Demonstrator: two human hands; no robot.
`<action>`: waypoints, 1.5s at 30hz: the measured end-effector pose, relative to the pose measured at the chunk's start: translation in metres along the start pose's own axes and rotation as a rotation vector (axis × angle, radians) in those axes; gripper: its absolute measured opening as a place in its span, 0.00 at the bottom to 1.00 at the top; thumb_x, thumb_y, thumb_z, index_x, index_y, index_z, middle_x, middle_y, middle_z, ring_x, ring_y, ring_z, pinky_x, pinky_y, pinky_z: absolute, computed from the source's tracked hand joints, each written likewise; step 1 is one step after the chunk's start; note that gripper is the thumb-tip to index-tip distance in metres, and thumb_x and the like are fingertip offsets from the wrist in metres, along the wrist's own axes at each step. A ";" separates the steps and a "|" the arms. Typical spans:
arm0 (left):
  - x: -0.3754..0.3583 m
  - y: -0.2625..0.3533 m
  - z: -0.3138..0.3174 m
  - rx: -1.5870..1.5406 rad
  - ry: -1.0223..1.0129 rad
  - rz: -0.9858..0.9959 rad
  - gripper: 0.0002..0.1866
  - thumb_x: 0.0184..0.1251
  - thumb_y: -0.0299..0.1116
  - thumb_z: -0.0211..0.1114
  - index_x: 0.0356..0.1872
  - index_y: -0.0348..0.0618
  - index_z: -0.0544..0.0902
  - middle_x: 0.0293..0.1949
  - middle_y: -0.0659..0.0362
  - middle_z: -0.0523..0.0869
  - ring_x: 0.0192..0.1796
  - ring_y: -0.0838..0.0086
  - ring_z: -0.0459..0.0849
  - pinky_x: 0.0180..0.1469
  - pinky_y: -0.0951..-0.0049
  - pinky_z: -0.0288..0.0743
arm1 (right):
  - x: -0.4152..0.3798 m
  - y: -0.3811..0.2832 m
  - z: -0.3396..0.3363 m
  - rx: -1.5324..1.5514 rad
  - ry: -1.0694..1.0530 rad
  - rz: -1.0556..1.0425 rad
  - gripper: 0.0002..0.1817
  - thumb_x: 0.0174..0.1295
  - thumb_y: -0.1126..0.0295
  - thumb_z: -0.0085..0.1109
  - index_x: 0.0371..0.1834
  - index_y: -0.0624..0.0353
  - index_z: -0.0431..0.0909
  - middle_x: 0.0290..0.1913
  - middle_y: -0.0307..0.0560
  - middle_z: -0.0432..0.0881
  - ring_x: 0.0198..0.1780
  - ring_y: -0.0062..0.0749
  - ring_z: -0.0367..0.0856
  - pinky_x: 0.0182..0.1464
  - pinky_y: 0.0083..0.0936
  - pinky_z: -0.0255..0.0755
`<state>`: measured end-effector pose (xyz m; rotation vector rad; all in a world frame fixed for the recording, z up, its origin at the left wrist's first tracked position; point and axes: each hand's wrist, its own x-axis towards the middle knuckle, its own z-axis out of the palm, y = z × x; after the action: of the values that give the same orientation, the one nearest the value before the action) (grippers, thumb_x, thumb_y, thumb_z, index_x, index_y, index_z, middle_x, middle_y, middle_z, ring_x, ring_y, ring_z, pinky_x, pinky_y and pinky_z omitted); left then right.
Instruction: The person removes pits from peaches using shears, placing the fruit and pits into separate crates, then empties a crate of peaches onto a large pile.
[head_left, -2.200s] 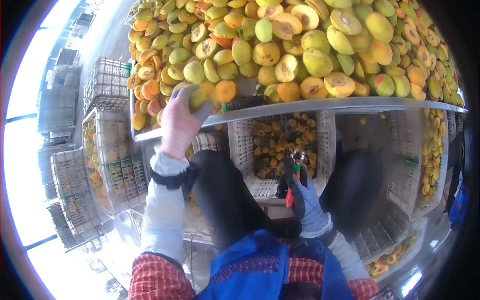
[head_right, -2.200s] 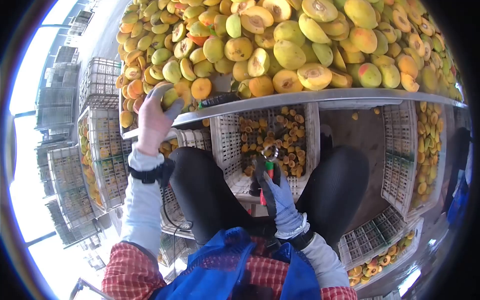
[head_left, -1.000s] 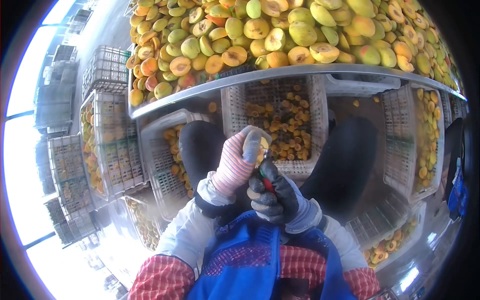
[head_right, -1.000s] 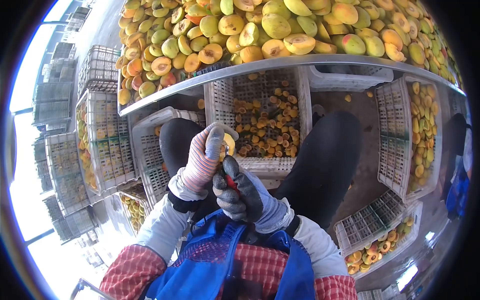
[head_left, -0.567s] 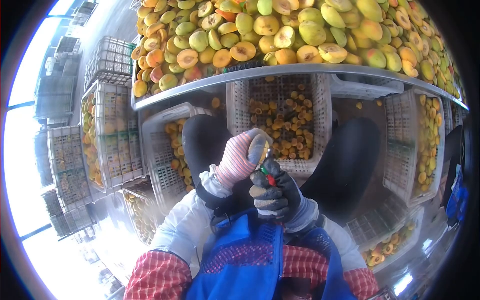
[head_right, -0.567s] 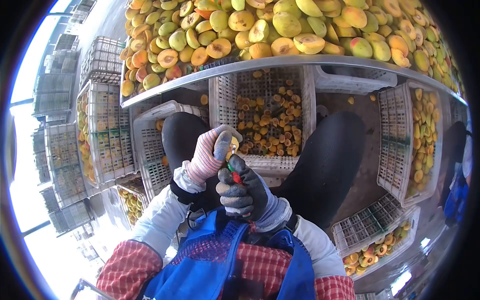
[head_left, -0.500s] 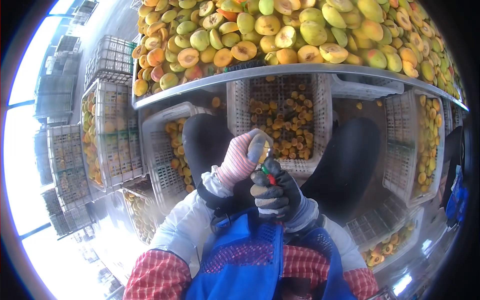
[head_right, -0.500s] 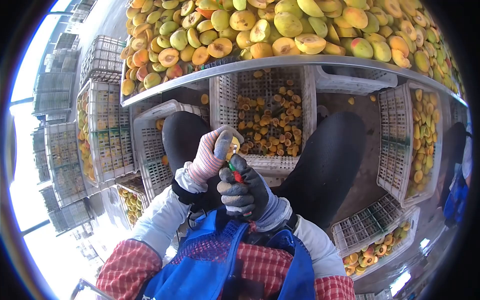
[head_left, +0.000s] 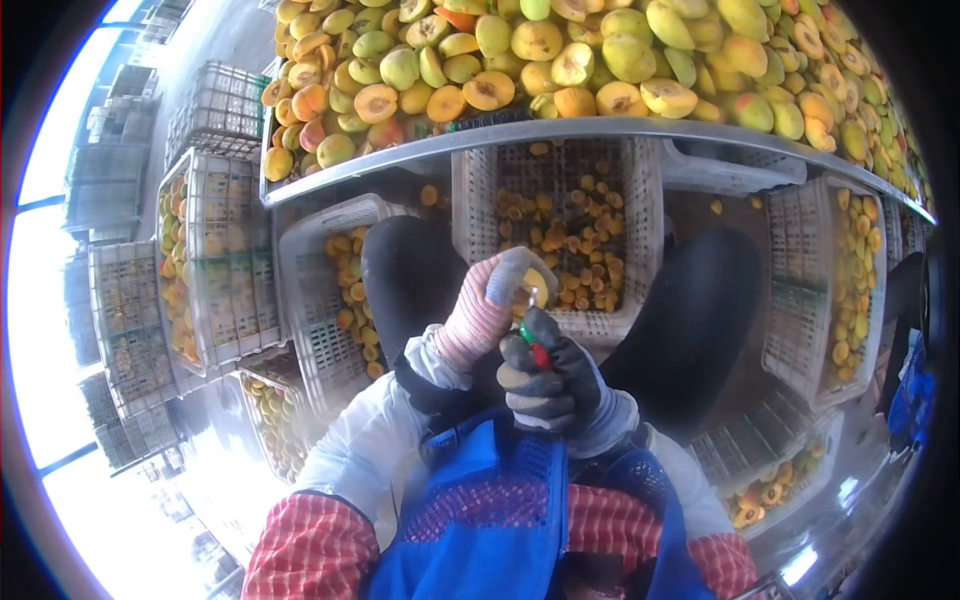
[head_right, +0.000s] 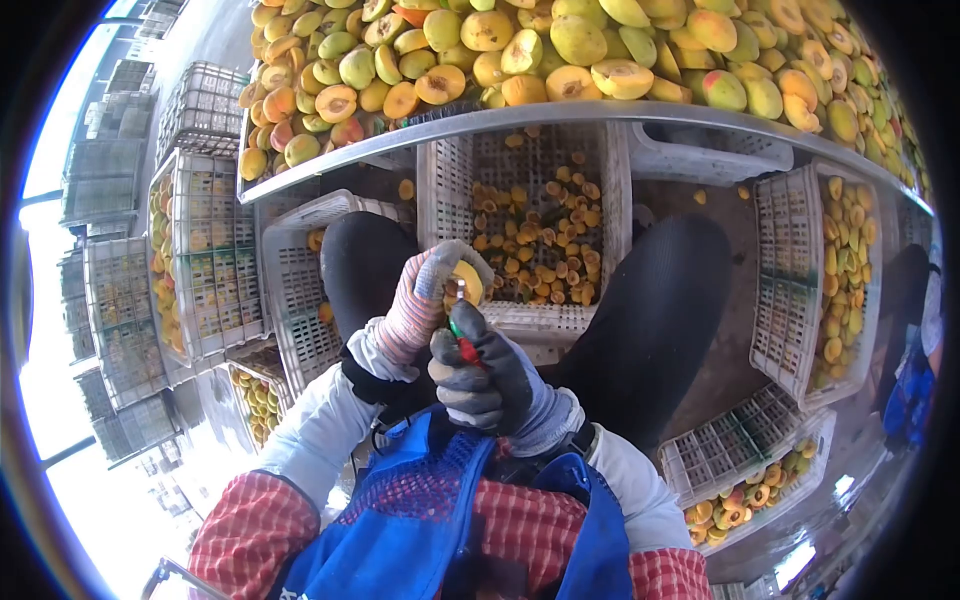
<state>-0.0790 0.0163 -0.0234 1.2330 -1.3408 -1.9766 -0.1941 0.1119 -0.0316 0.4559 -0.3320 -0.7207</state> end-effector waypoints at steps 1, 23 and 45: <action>-0.001 0.008 0.002 -0.051 0.003 -0.069 0.24 0.73 0.50 0.47 0.34 0.40 0.82 0.28 0.62 0.81 0.31 0.81 0.76 0.38 0.78 0.71 | 0.004 -0.003 0.002 0.061 -0.089 0.026 0.25 0.73 0.45 0.37 0.39 0.57 0.73 0.19 0.35 0.63 0.12 0.16 0.56 0.09 0.17 0.53; 0.030 0.098 -0.145 1.078 0.854 0.124 0.23 0.58 0.48 0.67 0.52 0.49 0.81 0.53 0.51 0.79 0.53 0.57 0.79 0.53 0.61 0.74 | 0.003 -0.059 -0.063 0.256 0.327 -0.130 0.22 0.64 0.41 0.54 0.34 0.50 0.78 0.17 0.28 0.60 0.17 0.18 0.59 0.22 0.21 0.60; 0.016 0.057 -0.010 0.137 0.177 0.022 0.18 0.66 0.34 0.66 0.51 0.35 0.76 0.41 0.59 0.83 0.39 0.81 0.79 0.43 0.81 0.75 | 0.022 -0.074 0.037 -1.696 0.732 -0.792 0.19 0.56 0.62 0.68 0.45 0.58 0.72 0.32 0.45 0.78 0.33 0.31 0.77 0.37 0.24 0.71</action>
<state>-0.0845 -0.0254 0.0197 1.4133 -1.4120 -1.7400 -0.2361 0.0375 -0.0342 -0.8462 1.1989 -1.2468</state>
